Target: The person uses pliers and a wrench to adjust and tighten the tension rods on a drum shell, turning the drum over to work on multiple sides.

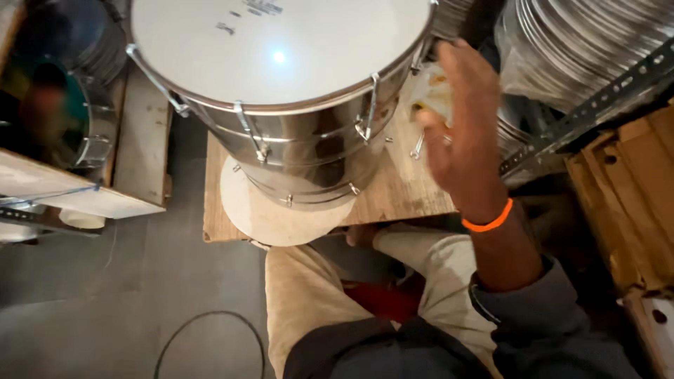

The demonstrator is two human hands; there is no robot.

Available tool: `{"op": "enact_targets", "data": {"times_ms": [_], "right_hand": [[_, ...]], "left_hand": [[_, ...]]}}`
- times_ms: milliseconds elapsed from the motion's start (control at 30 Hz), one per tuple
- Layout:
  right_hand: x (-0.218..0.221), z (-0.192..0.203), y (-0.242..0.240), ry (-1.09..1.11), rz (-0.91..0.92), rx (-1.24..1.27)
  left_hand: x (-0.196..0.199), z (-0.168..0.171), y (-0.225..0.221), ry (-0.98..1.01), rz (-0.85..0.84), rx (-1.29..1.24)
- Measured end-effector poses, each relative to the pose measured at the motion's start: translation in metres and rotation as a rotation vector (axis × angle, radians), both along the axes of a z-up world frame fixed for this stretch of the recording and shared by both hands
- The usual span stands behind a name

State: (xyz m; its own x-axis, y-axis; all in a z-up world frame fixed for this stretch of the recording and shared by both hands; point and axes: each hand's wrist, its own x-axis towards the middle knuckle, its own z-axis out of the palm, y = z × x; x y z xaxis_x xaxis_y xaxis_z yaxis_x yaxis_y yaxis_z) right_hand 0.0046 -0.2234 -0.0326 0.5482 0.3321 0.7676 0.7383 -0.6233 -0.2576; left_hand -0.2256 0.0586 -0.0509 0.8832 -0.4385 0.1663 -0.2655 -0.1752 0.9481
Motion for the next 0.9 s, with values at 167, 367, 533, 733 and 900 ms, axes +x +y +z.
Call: {"op": "enact_targets", "data": {"times_ms": [167,367,533,733,900], "right_hand": [[-0.005,0.04,0.079,-0.048,0.105,-0.199],[-0.007,0.024,0.112,-0.053,-0.011,-0.298],[-0.011,0.035,0.104,-0.096,0.011,-0.308],[-0.008,0.05,0.093,-0.082,0.056,-0.316],[0.015,0.072,0.085,-0.071,0.04,-0.465]], "left_hand": [[-0.01,0.025,0.015,-0.034,0.064,0.007],[0.025,-0.044,0.034,0.074,0.422,-0.089],[0.045,-0.138,0.047,0.44,0.669,-0.299],[0.05,-0.249,0.024,0.655,0.707,-0.383],[0.067,-0.277,0.01,0.803,0.685,-0.388]]}}
